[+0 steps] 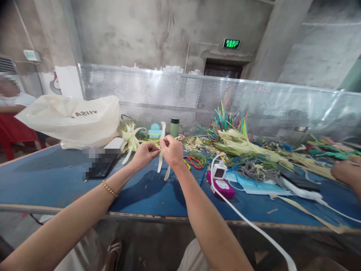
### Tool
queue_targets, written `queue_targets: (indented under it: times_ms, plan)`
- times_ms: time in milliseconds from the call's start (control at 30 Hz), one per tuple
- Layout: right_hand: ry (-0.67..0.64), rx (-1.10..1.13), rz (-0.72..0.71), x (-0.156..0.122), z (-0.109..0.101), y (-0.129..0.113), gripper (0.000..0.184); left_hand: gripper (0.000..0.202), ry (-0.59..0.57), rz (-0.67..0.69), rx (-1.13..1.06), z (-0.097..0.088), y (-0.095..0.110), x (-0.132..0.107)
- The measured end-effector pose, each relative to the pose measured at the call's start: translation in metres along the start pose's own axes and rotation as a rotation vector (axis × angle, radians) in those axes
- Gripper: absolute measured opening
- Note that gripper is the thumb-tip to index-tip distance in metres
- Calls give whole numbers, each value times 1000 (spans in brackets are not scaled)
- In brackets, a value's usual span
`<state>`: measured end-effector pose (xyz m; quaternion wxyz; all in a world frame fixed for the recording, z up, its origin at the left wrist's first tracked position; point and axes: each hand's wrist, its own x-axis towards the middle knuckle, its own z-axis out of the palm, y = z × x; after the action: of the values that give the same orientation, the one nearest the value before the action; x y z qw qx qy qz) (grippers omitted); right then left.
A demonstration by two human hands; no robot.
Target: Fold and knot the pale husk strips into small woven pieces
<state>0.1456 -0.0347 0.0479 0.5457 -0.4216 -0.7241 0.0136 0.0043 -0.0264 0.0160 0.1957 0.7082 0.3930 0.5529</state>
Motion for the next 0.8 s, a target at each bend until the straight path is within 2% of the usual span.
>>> queue_targets:
  times_ms: [133, 300, 367, 467, 500, 533, 600, 633, 700, 800]
  plan:
    - [-43, 26, 60, 1, 1, -2, 23, 14, 8, 8, -73, 3, 0, -1]
    - [-157, 214, 123, -5, 6, -8, 22, 25, -69, -50, -174, 6, -1, -2]
    - [-220, 196, 104, -6, 6, -11, 24, 25, -74, -99, -223, 6, 0, -2]
    - [-286, 145, 14, -3, -1, -13, 26, 16, -71, -189, -379, 4, 2, -1]
    - [-269, 170, -15, -1, -5, -12, 24, 12, -65, -221, -447, 3, 2, 0]
    - [-197, 194, -12, 1, -10, -10, 25, 9, -57, -250, -512, 2, 2, 0]
    - [-39, 205, 55, 6, -18, -4, 28, 10, -41, -293, -614, 1, 0, 1]
    - [-27, 172, 92, 7, -20, 0, 29, 12, -37, -305, -646, 1, -1, 2]
    - [-97, 72, 129, 8, -21, 7, 38, 15, -33, -308, -683, 0, -3, 2]
    - [-181, -3, 101, 5, -14, 12, 43, 18, -28, -296, -703, 1, -4, 1]
